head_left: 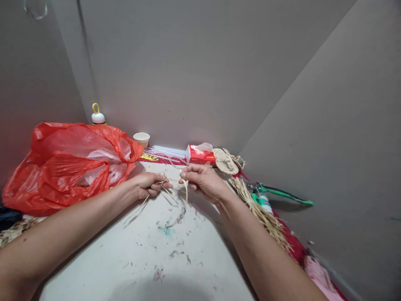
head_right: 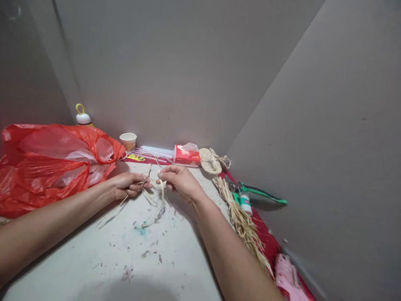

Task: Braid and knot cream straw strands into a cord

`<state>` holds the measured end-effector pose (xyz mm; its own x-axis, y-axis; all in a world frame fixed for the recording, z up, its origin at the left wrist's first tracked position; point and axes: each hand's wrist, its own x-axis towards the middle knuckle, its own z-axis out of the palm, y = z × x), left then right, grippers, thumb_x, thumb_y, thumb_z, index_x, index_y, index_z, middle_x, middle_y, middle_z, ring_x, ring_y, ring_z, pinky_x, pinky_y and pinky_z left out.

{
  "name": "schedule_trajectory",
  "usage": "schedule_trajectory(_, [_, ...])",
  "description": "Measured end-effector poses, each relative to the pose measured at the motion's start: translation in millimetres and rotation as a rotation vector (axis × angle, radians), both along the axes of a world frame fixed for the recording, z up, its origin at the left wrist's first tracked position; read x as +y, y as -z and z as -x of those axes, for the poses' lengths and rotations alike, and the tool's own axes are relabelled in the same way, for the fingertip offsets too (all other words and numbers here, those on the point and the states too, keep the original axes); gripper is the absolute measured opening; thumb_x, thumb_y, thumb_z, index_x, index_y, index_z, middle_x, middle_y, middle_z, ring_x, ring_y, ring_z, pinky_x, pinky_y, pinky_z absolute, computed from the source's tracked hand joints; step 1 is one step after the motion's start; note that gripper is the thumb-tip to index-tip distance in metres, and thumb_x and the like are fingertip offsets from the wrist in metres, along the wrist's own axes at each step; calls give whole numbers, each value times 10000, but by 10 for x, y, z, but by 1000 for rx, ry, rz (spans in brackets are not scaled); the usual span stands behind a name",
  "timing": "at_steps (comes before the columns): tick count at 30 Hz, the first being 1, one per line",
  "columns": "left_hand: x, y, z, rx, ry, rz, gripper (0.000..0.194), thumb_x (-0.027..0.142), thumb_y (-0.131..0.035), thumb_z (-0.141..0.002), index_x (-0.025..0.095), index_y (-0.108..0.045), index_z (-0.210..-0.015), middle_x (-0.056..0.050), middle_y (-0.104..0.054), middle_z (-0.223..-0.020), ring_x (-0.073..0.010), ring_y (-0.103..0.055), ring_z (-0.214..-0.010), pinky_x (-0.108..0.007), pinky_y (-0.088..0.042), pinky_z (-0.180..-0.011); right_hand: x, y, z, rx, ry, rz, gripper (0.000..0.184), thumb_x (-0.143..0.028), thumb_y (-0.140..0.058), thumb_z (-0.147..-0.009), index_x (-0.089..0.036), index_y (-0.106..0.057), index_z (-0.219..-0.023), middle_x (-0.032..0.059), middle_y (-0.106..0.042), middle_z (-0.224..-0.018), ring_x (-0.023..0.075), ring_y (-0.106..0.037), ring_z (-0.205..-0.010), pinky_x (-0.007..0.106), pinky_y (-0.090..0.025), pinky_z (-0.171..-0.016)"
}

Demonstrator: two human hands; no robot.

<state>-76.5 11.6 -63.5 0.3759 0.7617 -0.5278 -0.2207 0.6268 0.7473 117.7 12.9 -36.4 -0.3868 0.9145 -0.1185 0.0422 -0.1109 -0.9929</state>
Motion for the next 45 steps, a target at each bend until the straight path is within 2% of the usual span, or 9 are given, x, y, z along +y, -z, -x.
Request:
schedule_trajectory(4, [-8, -2, -13, 8, -11, -1, 154, 72, -382, -861, 131, -423, -725, -49, -619, -678, 29, -203, -303, -103, -104, -309, 34, 20, -31, 28, -25, 5, 267, -345, -736, -624, -169, -568, -734, -38, -578, -527, 37, -365, -381, 167, -195, -376])
schedule_trajectory(13, [-66, 16, -72, 60, -38, -104, 162, 56, -400, -838, 127, -446, -700, -31, -585, -613, 15, -236, -321, -101, -133, -314, -122, 177, 304, -54, 133, -140, 161, -281, -695, -611, -144, -613, -593, -26, -552, -521, 74, -430, -482, 210, -320, -481])
schedule_trajectory(20, [-63, 65, -66, 69, -57, -136, 138, 70, -458, -809, 130, -452, -684, -13, -562, -597, 14, -256, -327, -107, -130, -320, -90, 369, 425, -204, 258, -137, 170, -286, -625, -616, -144, -570, -539, -36, -479, -430, 64, -357, -390, 209, -258, -401])
schedule_trajectory(29, [-89, 69, -112, 134, -119, -177, 145, 90, -456, -810, 142, -438, -676, 3, -539, -557, 1, -278, -327, -136, -128, -340, -37, 457, 505, -116, 253, -134, 165, -265, -589, -624, -174, -493, -525, -25, -513, -432, 76, -408, -389, 202, -281, -402])
schedule_trajectory(34, [-74, 89, -125, 160, -158, -157, 183, 100, -503, -798, 150, -426, -640, 50, -441, -475, 4, -227, -314, -144, -110, -345, -42, 480, 560, -232, 242, -202, 181, -294, -567, -659, -167, -533, -535, -40, -454, -395, 79, -363, -366, 216, -254, -389])
schedule_trajectory(38, [-66, 88, -115, 149, -159, -138, 174, 109, -529, -793, 133, -455, -638, 66, -389, -470, 9, -214, -320, -141, -101, -344, 8, 330, 399, -240, 237, -236, 180, -312, -588, -667, -159, -564, -576, -33, -466, -427, 89, -381, -396, 223, -283, -412])
schedule_trajectory(41, [-64, 64, -89, 97, -114, -106, 128, 91, -511, -800, 109, -497, -674, 63, -384, -493, 15, -204, -332, -133, -87, -346, 113, 182, 83, -241, 319, -377, 195, -361, -593, -703, -175, -584, -646, -12, -520, -492, 121, -456, -458, 245, -360, -481])
schedule_trajectory(43, [-57, 48, -69, 76, -75, -75, 135, 81, -498, -804, 103, -499, -671, 60, -379, -504, 19, -194, -336, -129, -75, -348, 176, 130, -115, -366, 403, -524, 128, -281, -644, -656, -186, -638, -741, 35, -624, -680, 152, -537, -571, 265, -407, -554])
schedule_trajectory(45, [-47, 37, -53, 71, -46, -52, 146, 73, -484, -808, 101, -496, -665, 58, -374, -508, 22, -189, -336, -128, -66, -349, 195, 123, -197, -466, 488, -657, 243, -195, -672, -604, -207, -671, -846, 71, -655, -919, 184, -583, -716, 281, -433, -629])
